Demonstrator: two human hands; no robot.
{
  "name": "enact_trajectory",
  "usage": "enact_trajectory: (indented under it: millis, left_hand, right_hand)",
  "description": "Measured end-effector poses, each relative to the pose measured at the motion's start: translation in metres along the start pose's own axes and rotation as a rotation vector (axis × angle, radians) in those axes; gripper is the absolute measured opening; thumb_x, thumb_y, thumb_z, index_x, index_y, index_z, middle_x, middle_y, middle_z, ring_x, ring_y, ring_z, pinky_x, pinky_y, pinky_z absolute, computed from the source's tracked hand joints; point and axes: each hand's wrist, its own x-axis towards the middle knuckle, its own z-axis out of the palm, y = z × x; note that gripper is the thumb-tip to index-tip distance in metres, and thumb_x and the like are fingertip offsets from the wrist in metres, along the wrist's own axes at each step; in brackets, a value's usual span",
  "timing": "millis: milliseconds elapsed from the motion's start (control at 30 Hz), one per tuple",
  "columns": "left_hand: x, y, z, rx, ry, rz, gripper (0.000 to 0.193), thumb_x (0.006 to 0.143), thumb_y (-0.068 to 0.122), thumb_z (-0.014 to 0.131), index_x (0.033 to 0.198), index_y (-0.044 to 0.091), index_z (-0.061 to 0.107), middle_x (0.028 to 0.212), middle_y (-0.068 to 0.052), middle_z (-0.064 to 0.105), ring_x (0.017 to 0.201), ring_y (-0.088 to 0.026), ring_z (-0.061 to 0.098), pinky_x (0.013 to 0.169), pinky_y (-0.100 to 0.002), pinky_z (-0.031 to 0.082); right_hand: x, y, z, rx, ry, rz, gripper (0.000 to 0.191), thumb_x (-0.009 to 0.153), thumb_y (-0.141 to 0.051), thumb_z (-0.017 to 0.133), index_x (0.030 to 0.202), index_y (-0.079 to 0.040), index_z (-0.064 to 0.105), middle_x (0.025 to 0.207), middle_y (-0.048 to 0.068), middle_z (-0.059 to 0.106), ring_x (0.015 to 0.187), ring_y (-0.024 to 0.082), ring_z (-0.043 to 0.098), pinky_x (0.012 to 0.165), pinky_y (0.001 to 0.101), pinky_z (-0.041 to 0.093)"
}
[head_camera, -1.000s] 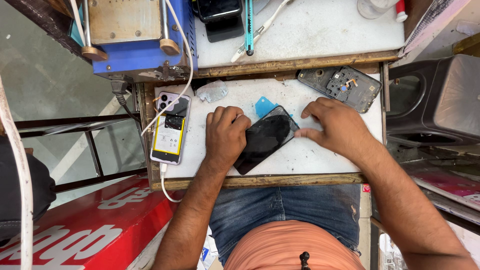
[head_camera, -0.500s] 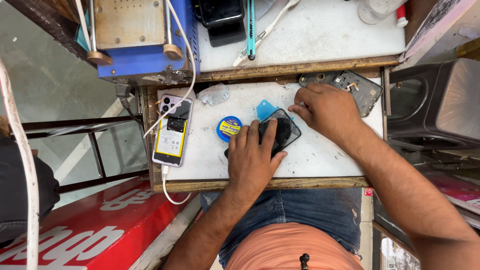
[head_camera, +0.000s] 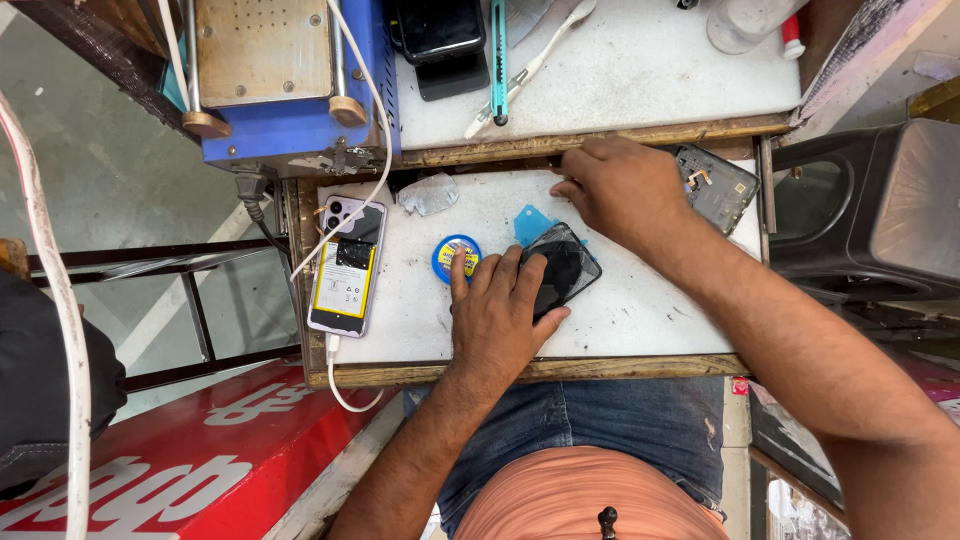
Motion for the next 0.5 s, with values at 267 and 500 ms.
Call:
enact_trajectory:
  millis: [267,500]
  left_hand:
    - [-0.003,-0.002,0.005,-0.016,0.005,-0.015,0.077,0.074,0.047,0.088,0.132,0.007,0.056,0.129,-0.022,0.064,0.121,-0.036,0.058,0.118,-0.067,0.022]
    - [-0.004,-0.002,0.004,-0.04,0.021,-0.005,0.078,0.074,0.048,0.089,0.131,0.006,0.056,0.13,-0.022,0.064,0.122,-0.035,0.058,0.121,-0.065,0.023]
  right_hand:
    - [0.024,-0.022,0.013,-0.032,-0.013,-0.183,0.028,0.087,-0.037,0.078,0.093,-0.011,0.07,0.09,0.003,0.072,0.085,0.023,0.072,0.065,0.0375,0.059]
    - [0.051,-0.028,0.006,-0.082,-0.019,-0.152,0.032,0.097,-0.04,0.076,0.1,-0.009,0.071,0.091,0.005,0.072,0.083,0.021,0.072,0.059,0.036,0.058]
